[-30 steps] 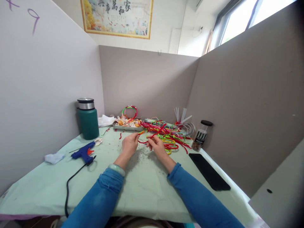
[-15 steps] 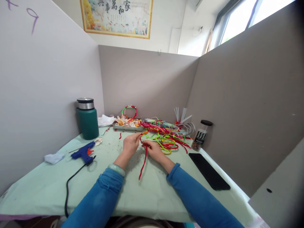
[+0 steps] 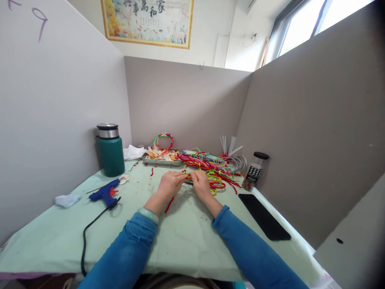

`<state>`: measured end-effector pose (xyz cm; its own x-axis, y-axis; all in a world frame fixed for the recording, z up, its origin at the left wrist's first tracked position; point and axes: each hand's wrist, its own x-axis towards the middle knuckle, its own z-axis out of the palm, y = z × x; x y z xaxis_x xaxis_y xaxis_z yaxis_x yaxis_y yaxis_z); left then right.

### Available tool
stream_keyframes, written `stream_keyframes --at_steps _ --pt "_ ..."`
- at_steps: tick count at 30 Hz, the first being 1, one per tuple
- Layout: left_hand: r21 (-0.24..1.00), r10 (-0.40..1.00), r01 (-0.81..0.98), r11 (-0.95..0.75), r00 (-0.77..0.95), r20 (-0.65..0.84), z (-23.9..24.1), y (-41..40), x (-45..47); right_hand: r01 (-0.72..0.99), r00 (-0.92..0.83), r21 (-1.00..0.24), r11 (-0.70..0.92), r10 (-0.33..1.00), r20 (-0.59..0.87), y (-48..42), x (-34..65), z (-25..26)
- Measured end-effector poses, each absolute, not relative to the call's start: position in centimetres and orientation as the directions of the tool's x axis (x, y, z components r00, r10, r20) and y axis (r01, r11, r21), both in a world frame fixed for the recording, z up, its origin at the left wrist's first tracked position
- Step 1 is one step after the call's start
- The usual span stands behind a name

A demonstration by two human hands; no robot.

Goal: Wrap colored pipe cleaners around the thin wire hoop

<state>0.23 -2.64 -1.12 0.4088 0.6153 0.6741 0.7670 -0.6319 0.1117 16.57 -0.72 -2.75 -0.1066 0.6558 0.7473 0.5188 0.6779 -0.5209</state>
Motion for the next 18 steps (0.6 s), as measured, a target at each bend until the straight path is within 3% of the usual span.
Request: stream_keyframes --at_steps 5,9,14,18 --pt "0.028 0.549 0.681 -0.732 0.565 0.616 -1.1 -2.9 0.9 0.454 -0.150 -0.638 0.622 0.759 0.634 0.2 16.6 -3.5" --pt "0.058 0.545 0.633 -0.772 0.614 0.571 -1.0 -3.3 1.5 0.298 -0.146 -0.781 0.549 0.835 0.531 0.8 16.6 -3.7" --pt "0.120 0.570 0.628 -0.769 0.588 0.574 -1.1 -3.5 1.6 0.132 -0.093 -0.844 0.519 0.855 0.511 0.4 16.5 -3.1" --pt "0.217 0.649 0.681 -0.699 0.477 0.593 -1.3 -3.4 1.5 0.128 -0.044 -0.827 0.547 0.836 0.547 0.2 16.5 -2.8"
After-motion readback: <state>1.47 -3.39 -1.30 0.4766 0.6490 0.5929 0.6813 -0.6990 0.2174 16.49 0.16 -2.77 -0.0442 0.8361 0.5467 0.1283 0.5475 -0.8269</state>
